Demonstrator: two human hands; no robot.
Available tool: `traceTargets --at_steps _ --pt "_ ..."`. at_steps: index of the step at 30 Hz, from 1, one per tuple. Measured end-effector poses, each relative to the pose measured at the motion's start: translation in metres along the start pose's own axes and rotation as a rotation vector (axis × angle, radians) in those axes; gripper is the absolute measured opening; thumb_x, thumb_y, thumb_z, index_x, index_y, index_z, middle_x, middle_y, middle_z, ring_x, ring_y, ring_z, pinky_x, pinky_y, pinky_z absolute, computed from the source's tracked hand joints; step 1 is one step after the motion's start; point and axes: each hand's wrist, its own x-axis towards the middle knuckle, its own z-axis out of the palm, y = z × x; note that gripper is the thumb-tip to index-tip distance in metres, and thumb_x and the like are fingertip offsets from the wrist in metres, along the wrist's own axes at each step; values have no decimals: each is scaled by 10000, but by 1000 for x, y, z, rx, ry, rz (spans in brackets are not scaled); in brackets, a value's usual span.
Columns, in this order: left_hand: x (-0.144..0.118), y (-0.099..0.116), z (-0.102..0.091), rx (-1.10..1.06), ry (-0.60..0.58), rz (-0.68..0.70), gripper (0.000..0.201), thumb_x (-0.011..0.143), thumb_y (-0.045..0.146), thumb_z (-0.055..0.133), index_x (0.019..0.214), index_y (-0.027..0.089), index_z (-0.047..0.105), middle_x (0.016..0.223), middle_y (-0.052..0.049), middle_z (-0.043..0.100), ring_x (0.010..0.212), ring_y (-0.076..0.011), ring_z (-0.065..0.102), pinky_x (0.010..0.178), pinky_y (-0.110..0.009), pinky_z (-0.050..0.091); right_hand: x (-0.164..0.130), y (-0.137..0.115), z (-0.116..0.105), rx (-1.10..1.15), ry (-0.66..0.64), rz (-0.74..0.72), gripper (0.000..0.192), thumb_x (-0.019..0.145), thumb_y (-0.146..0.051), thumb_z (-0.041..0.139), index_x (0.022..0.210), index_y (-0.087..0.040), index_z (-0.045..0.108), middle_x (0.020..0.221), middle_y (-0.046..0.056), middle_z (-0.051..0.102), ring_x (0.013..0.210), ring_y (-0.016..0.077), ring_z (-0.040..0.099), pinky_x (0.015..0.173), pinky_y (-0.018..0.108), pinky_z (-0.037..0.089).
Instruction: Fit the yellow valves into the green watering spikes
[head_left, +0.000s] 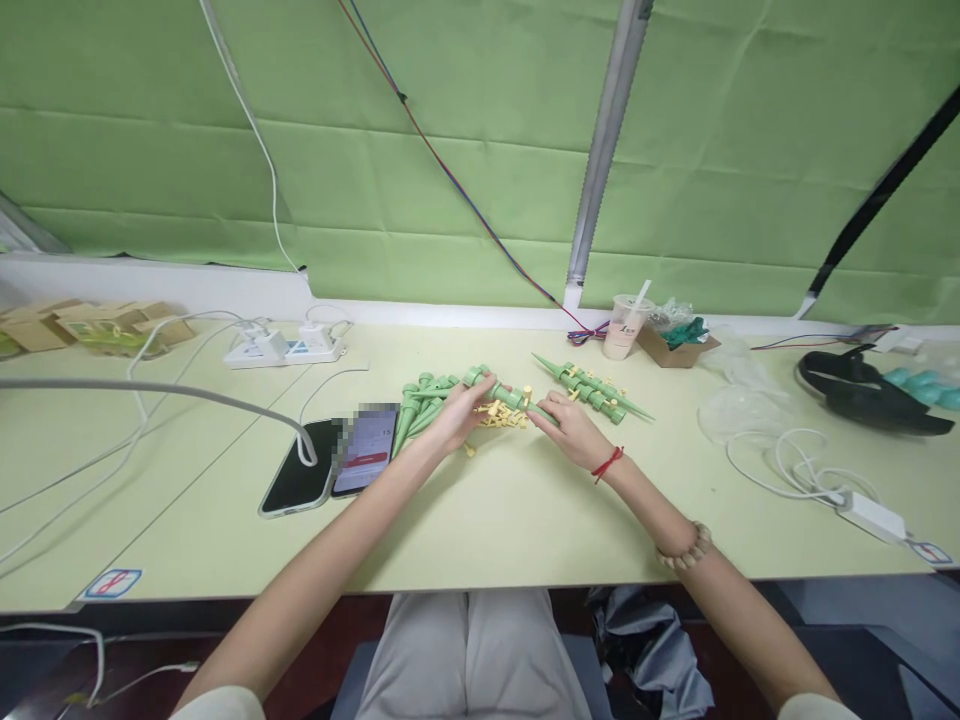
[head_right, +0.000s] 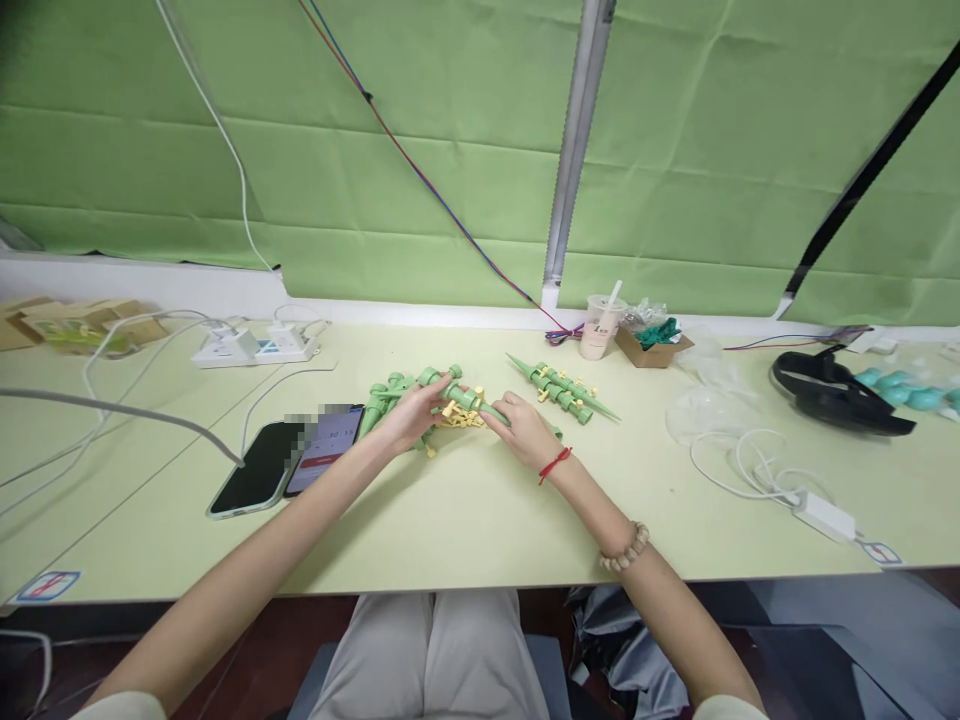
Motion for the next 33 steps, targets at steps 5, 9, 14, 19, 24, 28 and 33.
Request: traceTargets --at_steps 5,9,14,19,24,28,33 --pt "28 3 17 -71 154 7 169 763 274 583 690 139 511 605 -16 591 561 -103 575 549 -216 489 -19 20 2 -36 114 144 403 909 -447 305 652 -188 474 713 27 437 651 152 463 646 276 379" --pt "48 8 32 -130 160 -41 141 799 190 515 676 128 486 557 0 546 517 -83 557 586 -233 528 -36 28 -15 103 203 263 479 867 -556 312 612 -184 474 626 8 423 621 147 449 631 272 370" --pt "67 -12 53 -59 284 31 185 834 272 490 963 170 405 654 39 528 511 -65 570 572 -242 544 -46 29 -36 387 206 442 547 851 -596 277 791 -163 605 566 -22 354 532 117 383 518 238 333" --pt "79 -52 65 300 160 -114 490 694 265 674 1062 190 358 711 19 555 417 -88 551 479 -263 515 -56 24 -49 500 165 455 490 805 -586 409 826 -150 631 547 -47 264 477 84 278 446 217 251" --pt "81 -74 84 387 86 -133 603 548 178 775 1049 134 444 670 -9 582 427 -123 557 458 -263 486 -57 14 -57 284 211 365 357 724 -497 570 664 -148 614 536 -44 287 516 83 279 495 222 258" --pt "73 -67 84 282 37 -49 638 591 220 761 1136 173 433 759 -1 593 530 -98 591 536 -243 514 -63 33 -59 48 257 476 366 691 -517 572 646 -157 617 507 -30 361 490 95 318 487 230 261" --pt "40 -51 64 -43 -218 85 701 589 266 767 1207 231 438 917 -33 600 689 -100 615 660 -255 531 -76 62 -47 -175 51 678 452 719 -516 501 429 -197 367 439 -25 338 462 105 312 482 244 215"
